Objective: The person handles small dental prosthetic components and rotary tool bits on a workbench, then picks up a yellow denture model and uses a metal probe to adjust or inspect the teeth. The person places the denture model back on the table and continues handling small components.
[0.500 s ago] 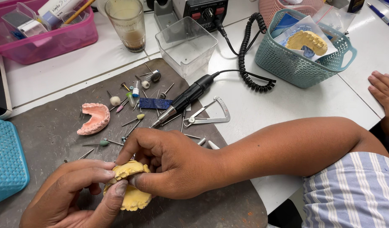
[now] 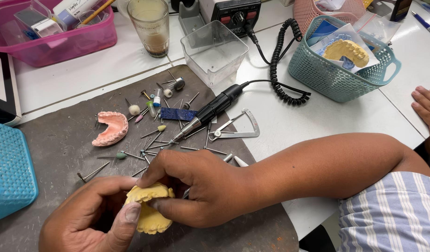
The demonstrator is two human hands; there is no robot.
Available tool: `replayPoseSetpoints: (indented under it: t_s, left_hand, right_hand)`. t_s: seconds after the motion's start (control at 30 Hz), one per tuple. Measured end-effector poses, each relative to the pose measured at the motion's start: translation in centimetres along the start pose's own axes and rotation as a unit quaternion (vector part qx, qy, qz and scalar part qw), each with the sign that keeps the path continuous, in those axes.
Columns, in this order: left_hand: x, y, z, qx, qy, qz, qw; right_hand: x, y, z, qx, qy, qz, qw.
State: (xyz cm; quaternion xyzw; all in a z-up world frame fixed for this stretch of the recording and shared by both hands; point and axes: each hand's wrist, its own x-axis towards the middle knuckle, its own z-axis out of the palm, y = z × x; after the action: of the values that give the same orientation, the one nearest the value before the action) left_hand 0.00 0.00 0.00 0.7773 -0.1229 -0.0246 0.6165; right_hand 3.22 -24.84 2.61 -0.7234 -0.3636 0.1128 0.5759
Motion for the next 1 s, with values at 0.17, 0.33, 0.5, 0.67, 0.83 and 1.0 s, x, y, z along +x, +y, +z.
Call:
replayPoseSetpoints:
  t_s: [0.17, 0.33, 0.5, 0.67, 0.83, 1.0]
  left_hand:
    - [-0.3, -0.6, -0.1, -0.017, -0.025, -0.003, 1.0]
    - [-0.9, -0.9, 0.3, -0.062, -0.018, -0.005, 0.998]
    - [-0.5, -1.5, 0.4, -0.104, 0.017, -0.019, 0.994]
    - [-0.3, -2.4, 0.6, -0.181, 0.086, -0.022, 0.98]
    - [-0.2, -3.0, 0.5, -0.159, 0.099, -0.051, 0.981]
    - [-0.4, -4.0, -0.1, -0.157, 0.045, -0.027, 0.986]
  right_hand:
    - [-0.2, 0.0, -0.2, -0.05, -0.016, -0.049, 0.997]
    - [0.2, -0.5, -0.5, -0.042, -0.031, -0.045, 0.998]
    - [0.8, -1.6, -1.1, -0.085, -0.04, 0.006, 0.996]
    - [1.2, -1.6, -1.2, -0.135, -0.035, 0.014, 0.99]
    - [1.0, -1.0, -1.4, -0.2, -0.017, -0.09, 0.976]
    - [1.0, -0.8, -1.6, -0.272, -0.024, -0.179, 0.945]
